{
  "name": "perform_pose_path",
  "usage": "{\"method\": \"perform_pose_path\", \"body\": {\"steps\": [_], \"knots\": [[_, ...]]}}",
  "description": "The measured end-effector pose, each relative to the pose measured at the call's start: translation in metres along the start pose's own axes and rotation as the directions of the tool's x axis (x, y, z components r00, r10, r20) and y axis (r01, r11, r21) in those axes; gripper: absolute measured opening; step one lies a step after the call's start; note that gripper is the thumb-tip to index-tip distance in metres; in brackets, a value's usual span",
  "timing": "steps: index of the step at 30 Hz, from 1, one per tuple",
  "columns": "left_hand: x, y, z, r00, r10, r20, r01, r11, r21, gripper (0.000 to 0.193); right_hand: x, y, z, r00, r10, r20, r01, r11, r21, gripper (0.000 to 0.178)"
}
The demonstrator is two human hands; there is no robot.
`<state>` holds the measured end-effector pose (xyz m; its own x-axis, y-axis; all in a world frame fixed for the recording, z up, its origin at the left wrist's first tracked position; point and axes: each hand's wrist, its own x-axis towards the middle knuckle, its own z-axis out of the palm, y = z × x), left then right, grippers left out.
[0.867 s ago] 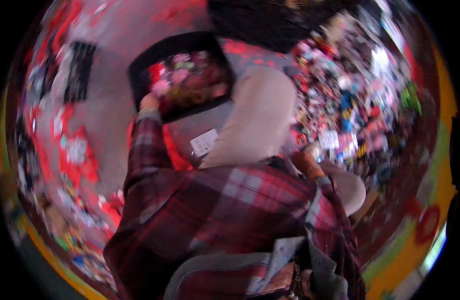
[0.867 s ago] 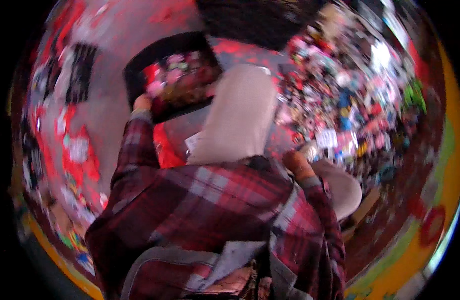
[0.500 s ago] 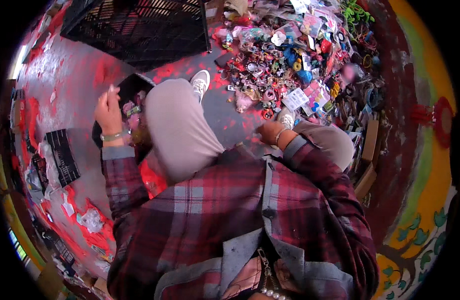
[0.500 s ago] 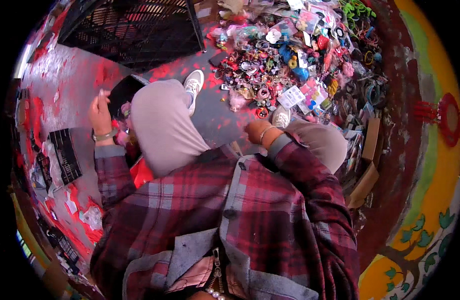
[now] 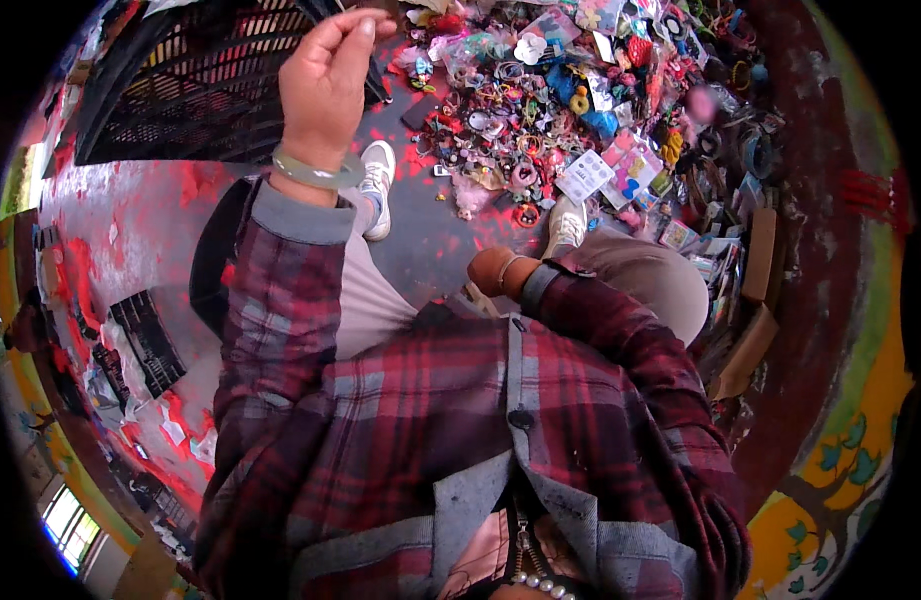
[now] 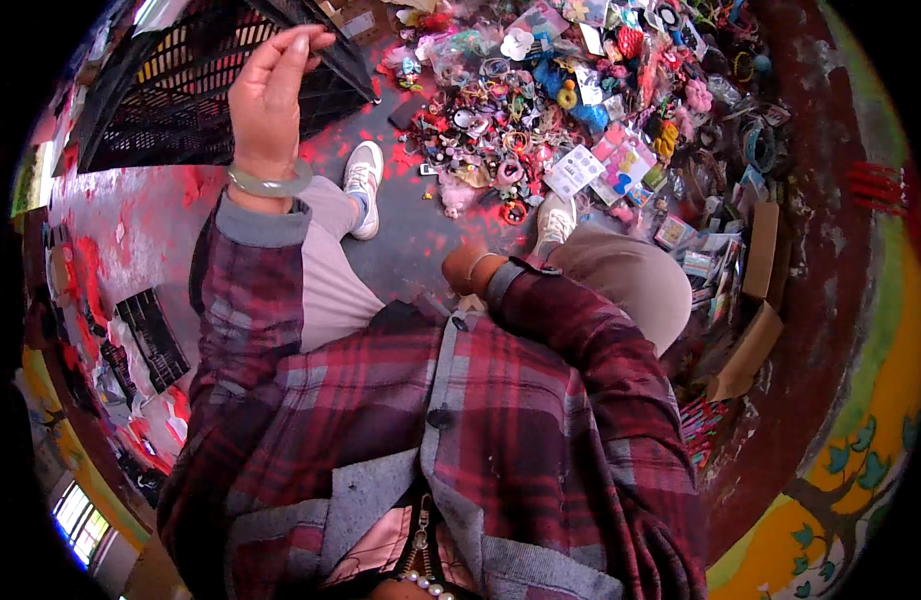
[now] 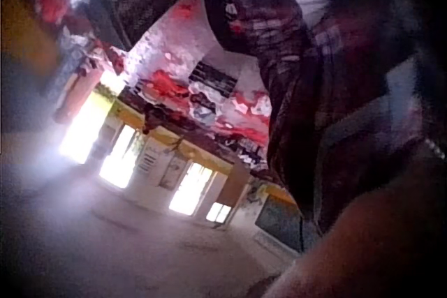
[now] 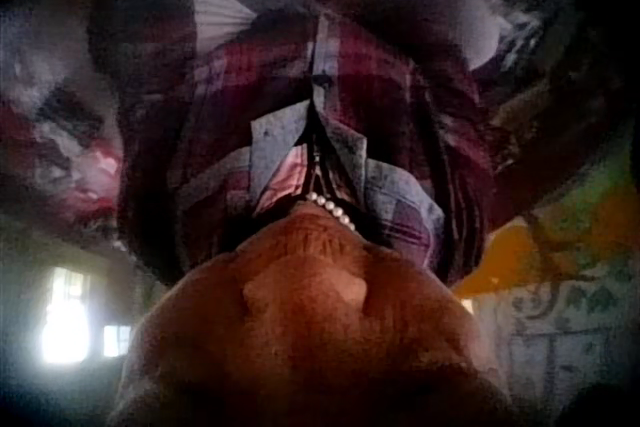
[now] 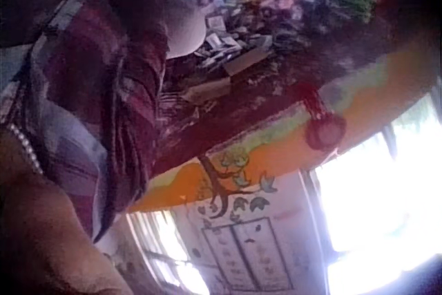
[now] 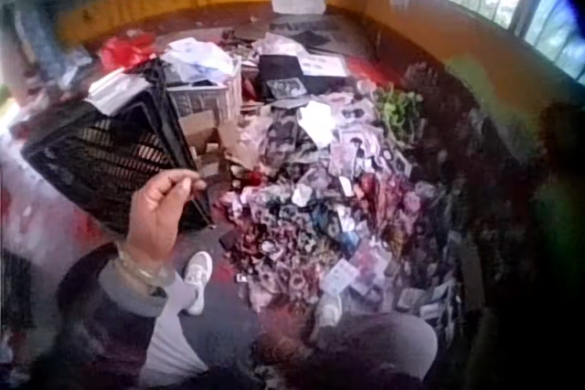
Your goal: The person sits on the floor and sorts through a large pile of hair accessories. They pick up small plastic bags containing items like hair clips and scrunchies, open them, and handle the contents before placing them back down.
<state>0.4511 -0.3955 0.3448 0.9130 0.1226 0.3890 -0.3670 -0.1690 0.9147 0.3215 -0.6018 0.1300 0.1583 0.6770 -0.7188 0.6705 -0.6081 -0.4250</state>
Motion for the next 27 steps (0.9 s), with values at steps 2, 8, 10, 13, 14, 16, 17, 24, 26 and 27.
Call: {"method": "perform_pose_path", "body": {"steps": [2,8,10,13,14,16,17,24,26,27], "knots": [[0.004,-0.011,0.003,0.974,-0.225,-0.027,0.218,0.962,-0.165,0.022,0.02,0.017,0.017,0.994,0.038,-0.103,-0.034,0.999,0.039,0.02],[0.007,-0.011,-0.006,0.904,-0.428,0.006,0.395,0.83,-0.395,0.022,0.089,0.086,0.026,0.91,0.331,-0.251,-0.258,0.924,0.282,0.027],[0.009,-0.014,-0.009,0.888,-0.46,-0.017,0.426,0.835,-0.347,0.023,0.115,0.104,0.024,0.843,0.398,-0.361,-0.276,0.898,0.343,0.03],[0.011,-0.02,-0.017,0.863,-0.504,-0.026,0.478,0.834,-0.276,0.024,0.15,0.116,0.032,0.799,0.382,-0.464,-0.232,0.908,0.348,0.035],[0.01,-0.023,-0.021,0.855,-0.517,-0.038,0.492,0.832,-0.256,0.024,0.155,0.117,0.03,0.818,0.324,-0.475,-0.2,0.935,0.294,0.034],[0.006,-0.029,-0.031,0.835,-0.548,-0.047,0.524,0.819,-0.235,0.025,0.156,0.111,0.011,0.949,0.229,-0.215,-0.193,0.965,0.176,0.037],[0.008,-0.027,-0.031,0.837,-0.546,-0.043,0.524,0.822,-0.224,0.025,0.17,0.119,0.028,0.933,0.262,-0.246,-0.225,0.96,0.169,0.037],[0.012,-0.015,-0.023,0.854,-0.518,0.045,0.517,0.837,-0.177,0.024,0.2,0.155,0.049,0.781,0.567,-0.262,-0.411,0.783,0.468,0.036],[0.005,-0.015,-0.027,0.864,-0.499,0.063,0.503,0.854,-0.133,0.025,0.165,0.154,-0.003,0.943,0.286,-0.167,-0.279,0.958,0.066,0.039],[0.006,-0.014,-0.023,0.866,-0.488,0.109,0.499,0.854,-0.144,0.024,0.155,0.167,-0.016,0.959,0.249,-0.135,-0.252,0.968,-0.001,0.039]]}}
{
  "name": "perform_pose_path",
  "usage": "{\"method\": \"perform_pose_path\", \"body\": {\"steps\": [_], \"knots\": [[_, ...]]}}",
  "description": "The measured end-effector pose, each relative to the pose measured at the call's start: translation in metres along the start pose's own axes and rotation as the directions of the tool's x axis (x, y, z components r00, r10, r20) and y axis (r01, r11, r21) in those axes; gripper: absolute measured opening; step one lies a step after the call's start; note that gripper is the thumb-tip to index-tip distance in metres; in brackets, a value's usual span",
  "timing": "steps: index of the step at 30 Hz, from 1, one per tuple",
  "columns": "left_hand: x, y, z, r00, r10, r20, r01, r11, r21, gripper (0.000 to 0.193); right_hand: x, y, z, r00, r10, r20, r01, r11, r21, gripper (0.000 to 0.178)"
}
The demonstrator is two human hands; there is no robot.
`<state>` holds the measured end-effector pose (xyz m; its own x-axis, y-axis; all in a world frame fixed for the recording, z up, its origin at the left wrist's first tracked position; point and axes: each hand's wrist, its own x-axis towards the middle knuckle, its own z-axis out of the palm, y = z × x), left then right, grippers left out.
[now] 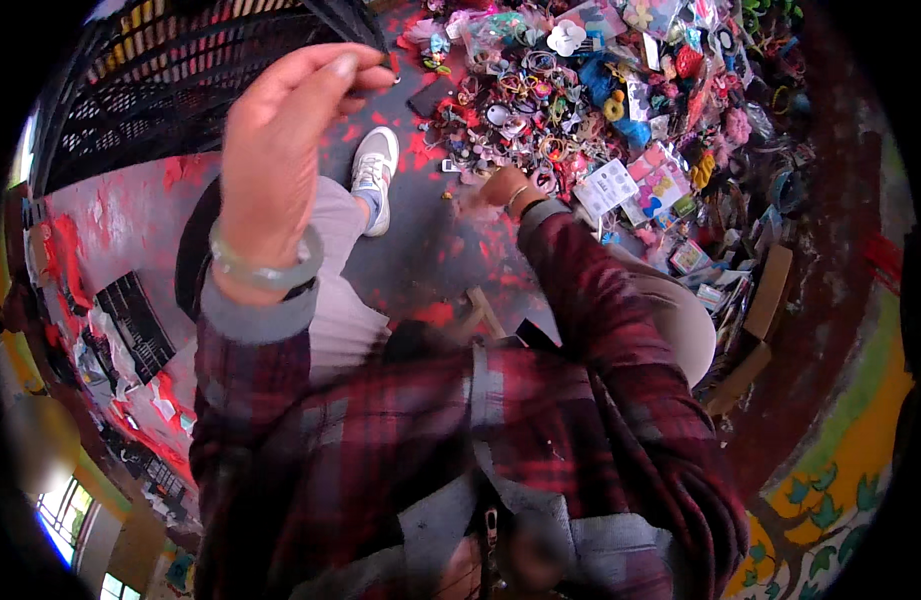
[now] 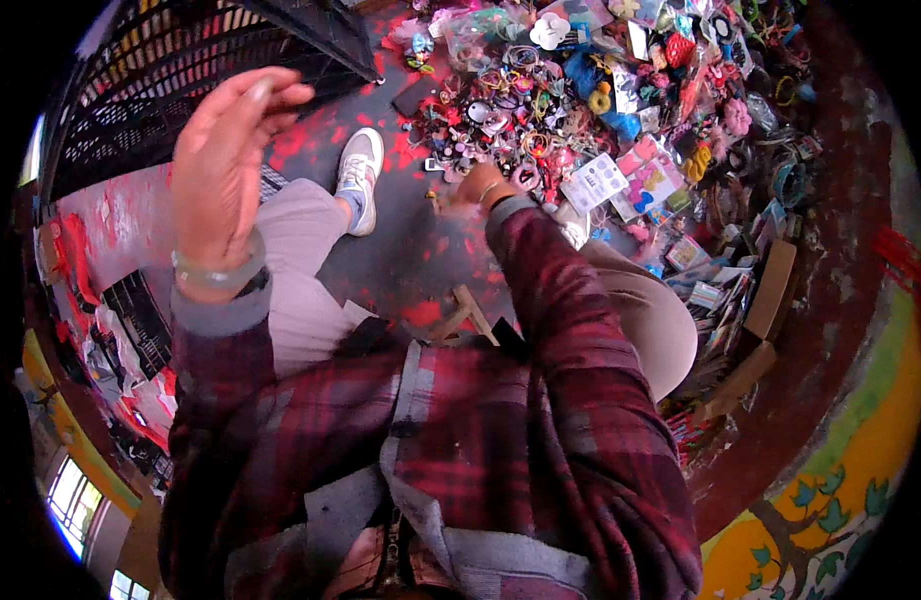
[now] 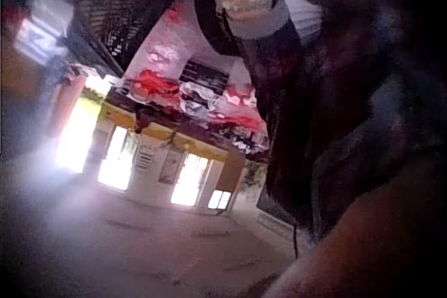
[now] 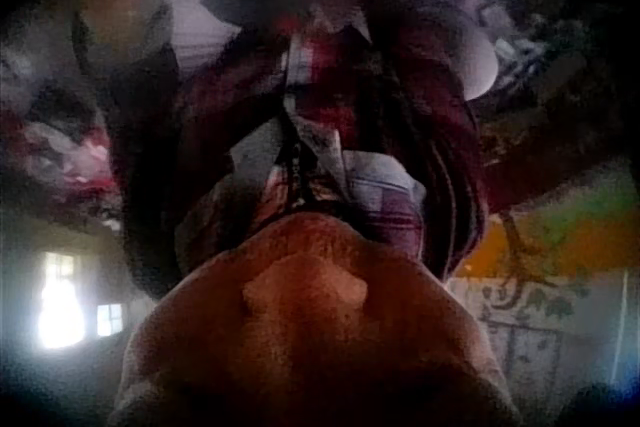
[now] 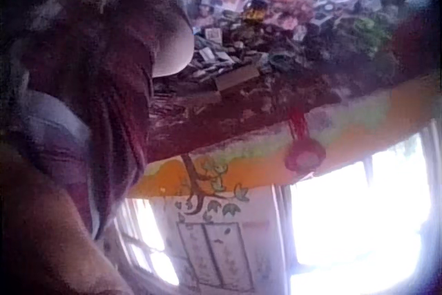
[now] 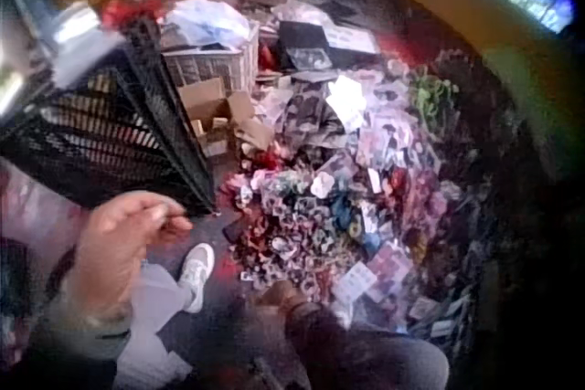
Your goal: The person sits on the floor and sorts through a large pile of hair accessories. They pick up small plastic bags containing items like hair clips and scrunchies, open them, and handle the contents before placing them back down.
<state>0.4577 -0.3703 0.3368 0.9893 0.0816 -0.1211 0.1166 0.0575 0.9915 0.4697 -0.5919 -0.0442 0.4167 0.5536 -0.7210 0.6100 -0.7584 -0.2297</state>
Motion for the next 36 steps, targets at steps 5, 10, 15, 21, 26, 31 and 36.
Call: {"method": "perform_pose_path", "body": {"steps": [5,10,15,21,26,31,36], "knots": [[0.001,-0.015,0.009,0.997,0.0,0.084,0.004,0.999,-0.041,0.022,-0.11,0.016,-0.125,0.973,0.159,-0.167,0.207,-0.288,0.935,0.02],[0.002,-0.016,0.039,0.982,-0.106,0.157,0.131,0.979,-0.158,0.035,-0.23,-0.003,-0.217,0.859,0.203,-0.47,0.51,-0.416,0.753,0.019],[-0.002,-0.025,0.083,0.929,0.0,0.371,0.131,0.936,-0.327,0.039,-0.28,-0.039,-0.222,0.717,0.4,-0.571,0.693,-0.502,0.518,0.022],[0.013,-0.035,0.096,0.935,-0.067,0.347,0.24,0.841,-0.484,0.025,-0.295,-0.053,-0.219,0.728,0.391,-0.563,0.674,-0.555,0.487,0.021],[0.022,-0.035,0.102,0.982,-0.005,0.191,0.098,0.871,-0.481,0.025,-0.316,-0.022,-0.222,0.625,0.531,-0.572,0.767,-0.28,0.577,0.029],[0.027,-0.038,0.125,0.937,0.342,0.07,-0.349,0.92,0.177,0.044,-0.308,-0.037,-0.227,0.531,0.499,-0.685,0.817,-0.088,0.57,0.051],[0.019,-0.03,0.145,0.759,0.639,0.124,-0.602,0.617,0.507,0.071,-0.304,-0.038,-0.226,0.213,0.535,-0.817,0.756,0.439,0.485,0.054]]}}
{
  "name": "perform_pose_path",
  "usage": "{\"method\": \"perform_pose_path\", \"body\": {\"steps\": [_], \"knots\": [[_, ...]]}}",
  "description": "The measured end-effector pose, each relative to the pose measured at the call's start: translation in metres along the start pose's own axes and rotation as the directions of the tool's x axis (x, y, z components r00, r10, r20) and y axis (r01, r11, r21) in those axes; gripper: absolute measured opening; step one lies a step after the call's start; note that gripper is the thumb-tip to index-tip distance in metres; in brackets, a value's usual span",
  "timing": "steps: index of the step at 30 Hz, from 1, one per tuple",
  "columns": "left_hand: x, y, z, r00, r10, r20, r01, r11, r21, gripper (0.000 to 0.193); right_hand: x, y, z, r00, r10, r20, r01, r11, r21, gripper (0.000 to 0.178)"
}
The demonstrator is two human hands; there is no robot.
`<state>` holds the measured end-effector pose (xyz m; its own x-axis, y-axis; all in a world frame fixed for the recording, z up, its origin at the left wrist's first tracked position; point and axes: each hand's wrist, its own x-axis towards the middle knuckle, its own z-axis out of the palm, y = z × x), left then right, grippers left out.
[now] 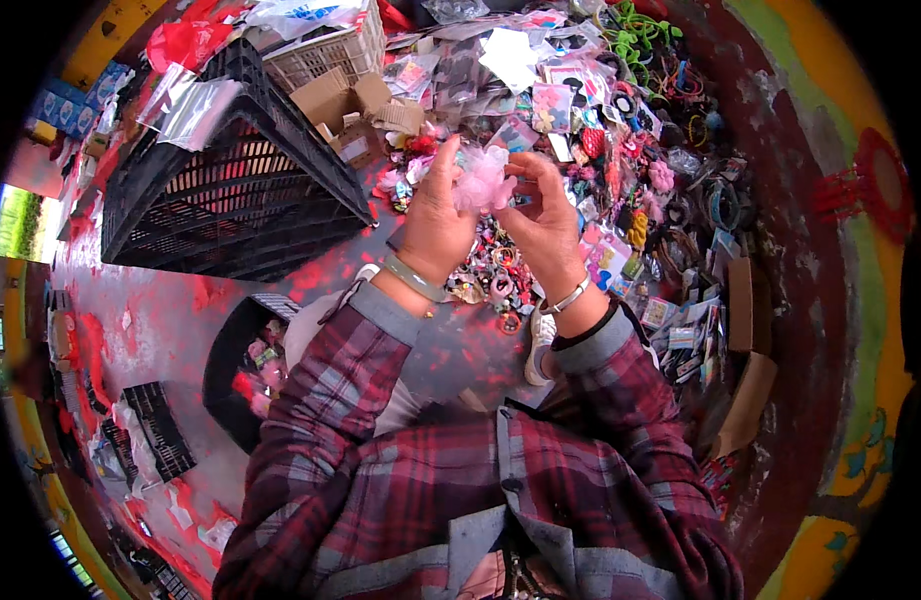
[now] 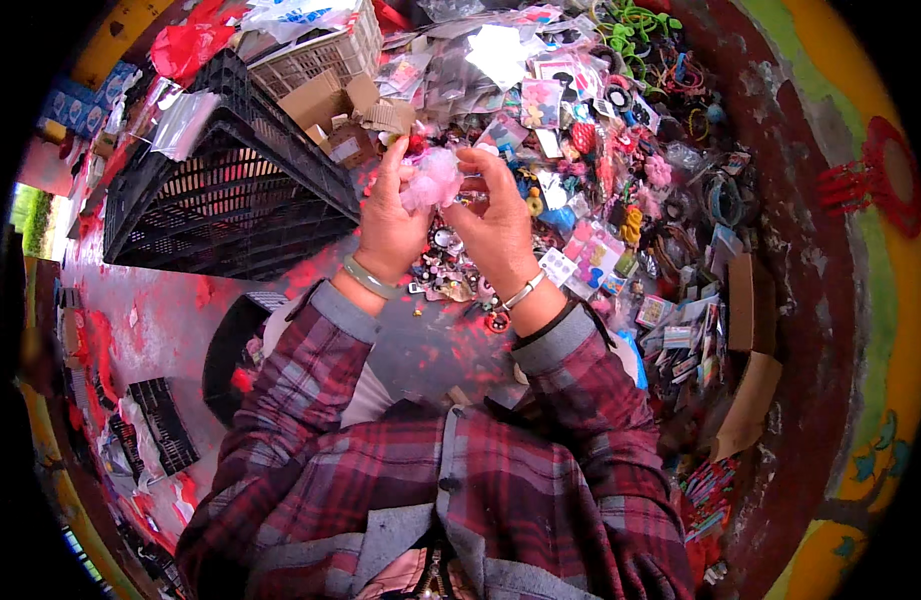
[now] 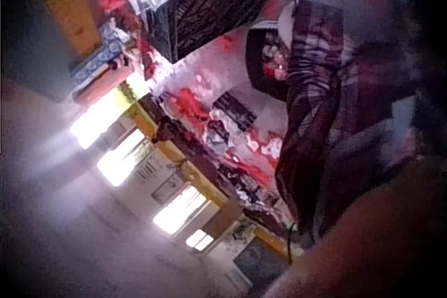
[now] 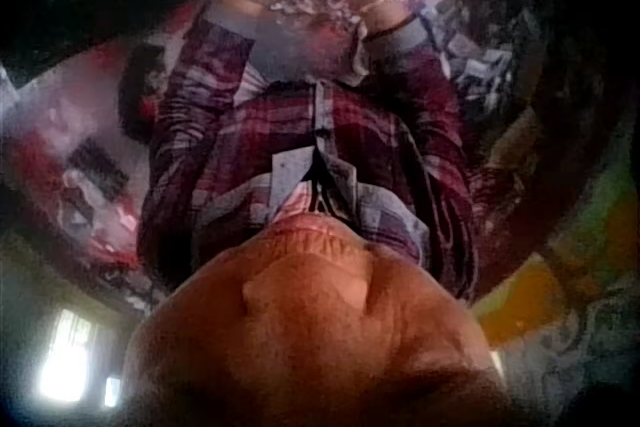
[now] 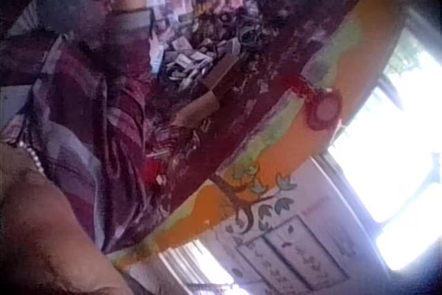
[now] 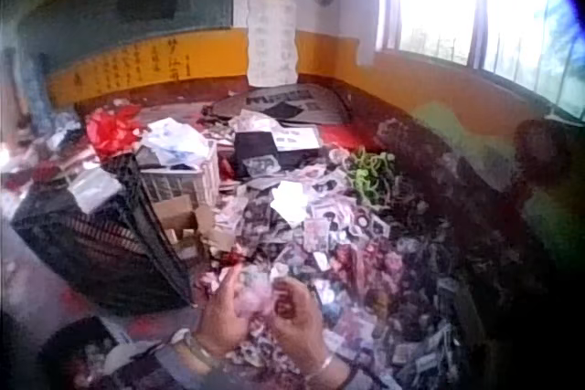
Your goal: The person sits on the floor and sorts through a large pile of hair accessories. They pick up small plastic bags containing items like hair clips and scrunchies, open them, and handle the contents before placing them back down.
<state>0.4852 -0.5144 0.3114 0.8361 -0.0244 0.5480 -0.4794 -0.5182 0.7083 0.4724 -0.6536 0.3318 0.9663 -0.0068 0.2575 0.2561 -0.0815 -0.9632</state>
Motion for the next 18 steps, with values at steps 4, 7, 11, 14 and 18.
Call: {"method": "perform_pose_path", "body": {"steps": [4,7,11,14,18], "knots": [[0.001,0.001,-0.008,0.999,0.0,0.047,0.004,0.997,-0.077,0.071,0.004,-0.009,-0.001,0.984,-0.171,0.047,0.178,0.964,-0.196,0.034],[0.001,-0.003,-0.013,0.984,-0.024,0.176,0.058,0.979,-0.195,0.067,0.003,-0.01,-0.006,0.954,-0.232,0.192,0.289,0.881,-0.374,0.024],[-0.005,-0.012,-0.022,0.911,-0.079,0.404,0.228,0.914,-0.336,0.064,0.002,-0.011,-0.007,0.974,-0.089,0.21,0.137,0.965,-0.225,0.028],[-0.01,-0.018,-0.031,0.821,-0.115,0.559,0.448,0.736,-0.507,0.065,0.0,-0.004,-0.01,0.931,0.255,0.259,-0.28,0.958,0.062,0.023],[-0.017,-0.013,-0.052,0.86,-0.022,0.509,0.38,0.694,-0.612,0.072,0.006,-0.002,0.005,0.918,0.287,0.274,-0.397,0.669,0.629,0.004]]}}
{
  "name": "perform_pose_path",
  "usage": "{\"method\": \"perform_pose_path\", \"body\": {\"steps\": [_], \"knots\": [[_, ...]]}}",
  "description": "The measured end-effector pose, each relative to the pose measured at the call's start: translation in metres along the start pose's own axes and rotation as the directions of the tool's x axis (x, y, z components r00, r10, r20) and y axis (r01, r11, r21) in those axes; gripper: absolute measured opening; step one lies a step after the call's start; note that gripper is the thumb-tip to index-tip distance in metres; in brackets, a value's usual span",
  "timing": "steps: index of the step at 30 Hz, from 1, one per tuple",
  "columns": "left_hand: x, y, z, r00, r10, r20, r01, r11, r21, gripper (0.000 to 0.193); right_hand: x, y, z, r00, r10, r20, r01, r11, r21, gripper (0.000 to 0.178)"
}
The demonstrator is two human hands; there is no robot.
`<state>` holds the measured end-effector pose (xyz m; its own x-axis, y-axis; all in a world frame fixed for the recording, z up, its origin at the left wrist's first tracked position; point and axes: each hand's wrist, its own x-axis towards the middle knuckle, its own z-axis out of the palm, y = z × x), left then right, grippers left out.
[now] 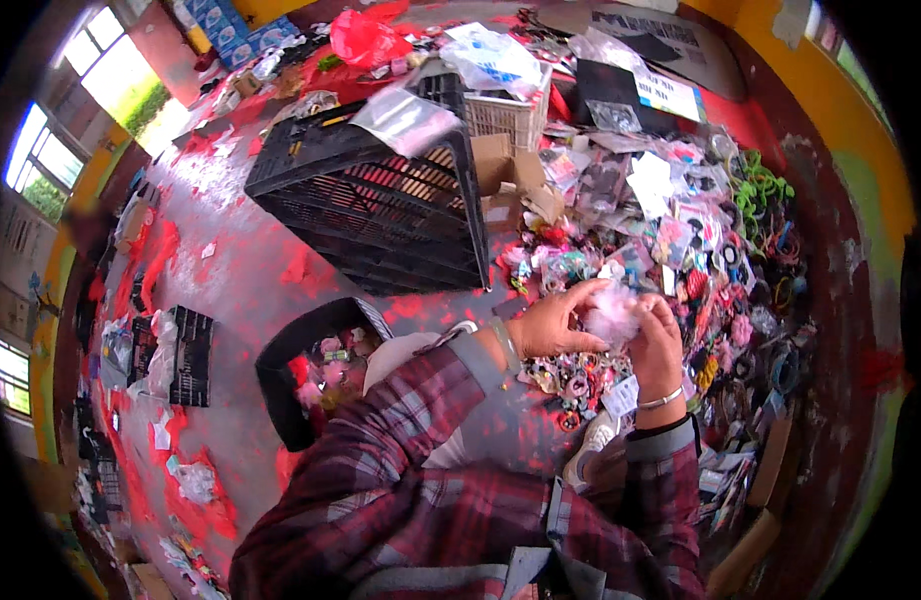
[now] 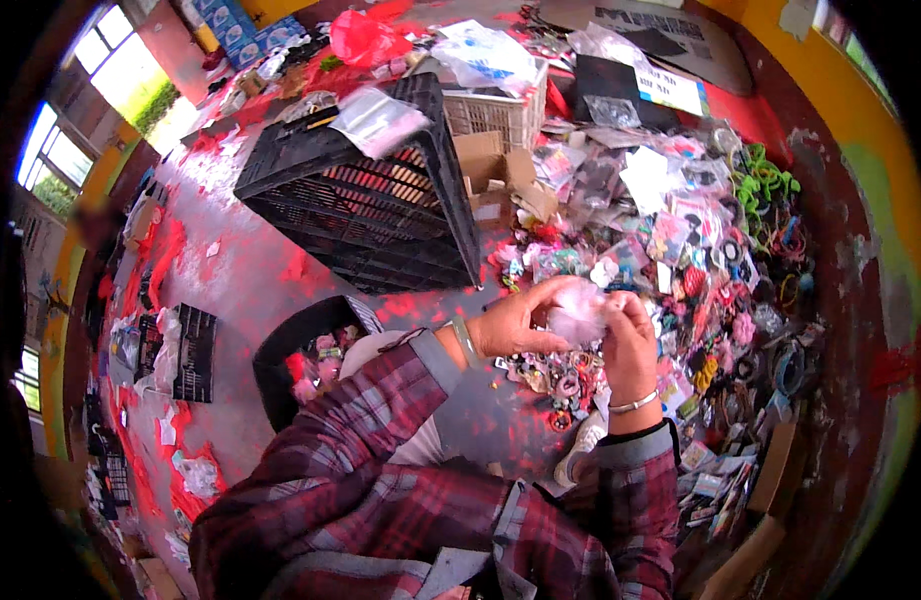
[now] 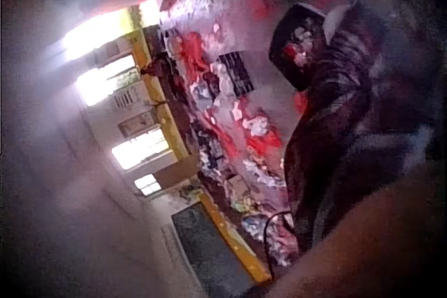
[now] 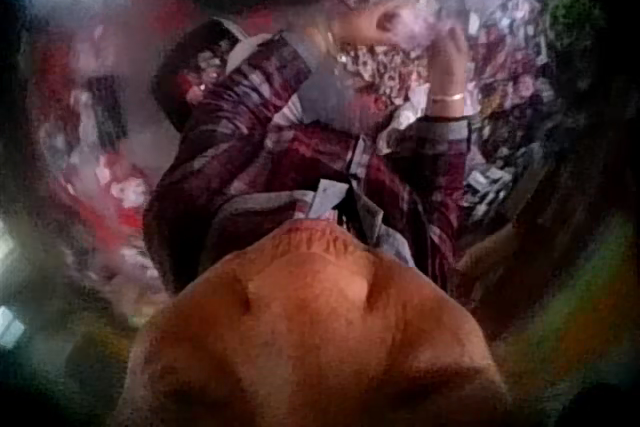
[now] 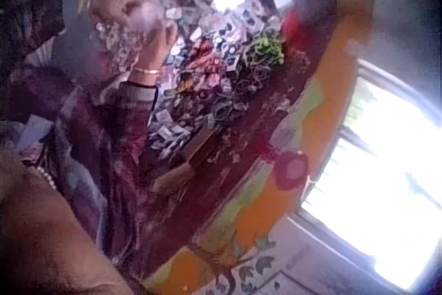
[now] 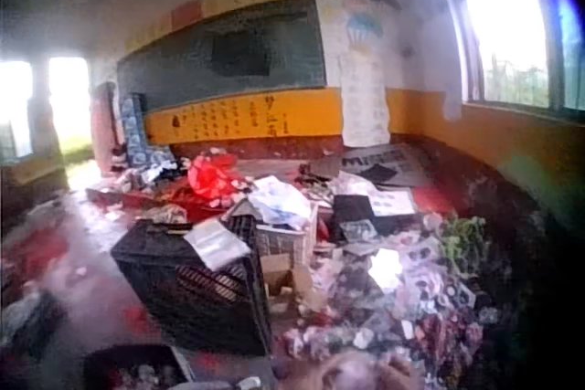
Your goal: The person sits on the floor and sorts through a large pile of hair accessories. They pick up small plastic bags containing items like hair clips and scrunchies, open them, and handle the contents before placing them back down.
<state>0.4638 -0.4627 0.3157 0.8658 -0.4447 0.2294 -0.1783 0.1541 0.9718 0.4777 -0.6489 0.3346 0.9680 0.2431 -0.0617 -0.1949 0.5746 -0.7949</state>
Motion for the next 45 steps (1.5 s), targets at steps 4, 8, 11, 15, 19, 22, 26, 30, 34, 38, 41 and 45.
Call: {"method": "perform_pose_path", "body": {"steps": [4,8,11,15,19,22,26,30,34,38,41,45], "knots": [[-0.016,0.017,-0.047,0.767,0.612,-0.193,-0.218,0.531,0.819,0.032,0.01,0.001,-0.004,0.994,0.027,-0.11,-0.019,0.997,0.077,0.005],[-0.016,0.079,-0.114,0.439,0.79,-0.428,0.16,0.4,0.903,0.03,0.017,0.01,-0.017,0.991,0.003,-0.136,-0.006,1.0,-0.024,0.006],[-0.027,0.104,-0.17,0.428,0.828,-0.363,0.39,0.194,0.9,0.051,0.014,0.009,-0.006,0.993,0.03,-0.117,-0.03,1.0,0.002,0.011],[-0.03,0.117,-0.203,0.575,0.751,-0.324,0.47,0.021,0.883,0.062,0.013,0.01,-0.003,0.995,0.034,-0.096,-0.036,0.999,-0.02,0.014],[-0.017,0.113,-0.226,0.645,0.667,-0.372,0.515,-0.02,0.857,0.06,0.009,0.009,0.012,0.988,0.098,-0.123,-0.093,0.995,0.048,0.014],[-0.004,0.11,-0.226,0.71,0.541,-0.45,0.546,-0.02,0.838,0.048,0.012,0.012,0.01,0.988,0.103,-0.115,-0.107,0.994,-0.032,0.015],[0.002,0.103,-0.219,0.712,0.576,-0.401,0.522,-0.053,0.851,0.032,0.016,0.019,0.003,0.992,0.102,-0.074,-0.106,0.993,-0.05,0.014],[-0.001,0.098,-0.218,0.685,0.671,-0.285,0.44,-0.068,0.896,0.024,0.014,0.02,0.007,0.989,0.12,-0.086,-0.125,0.99,-0.058,0.015],[-0.001,0.097,-0.226,0.641,0.692,-0.332,0.396,0.072,0.915,0.028,0.012,0.018,0.008,0.989,0.13,-0.069,-0.133,0.99,-0.047,0.015],[0.002,0.1,-0.236,0.636,0.696,-0.333,0.45,0.016,0.893,0.031,0.014,0.022,0.005,0.99,0.137,-0.042,-0.139,0.989,-0.04,0.015],[0.004,0.1,-0.241,0.703,0.611,-0.364,0.471,-0.017,0.882,0.029,0.014,0.023,0.002,0.988,0.154,-0.017,-0.154,0.987,-0.048,0.014],[0.003,0.096,-0.238,0.644,0.697,-0.315,0.382,0.064,0.922,0.021,0.013,0.022,0.005,0.982,0.185,-0.032,-0.187,0.981,-0.06,0.013]]}}
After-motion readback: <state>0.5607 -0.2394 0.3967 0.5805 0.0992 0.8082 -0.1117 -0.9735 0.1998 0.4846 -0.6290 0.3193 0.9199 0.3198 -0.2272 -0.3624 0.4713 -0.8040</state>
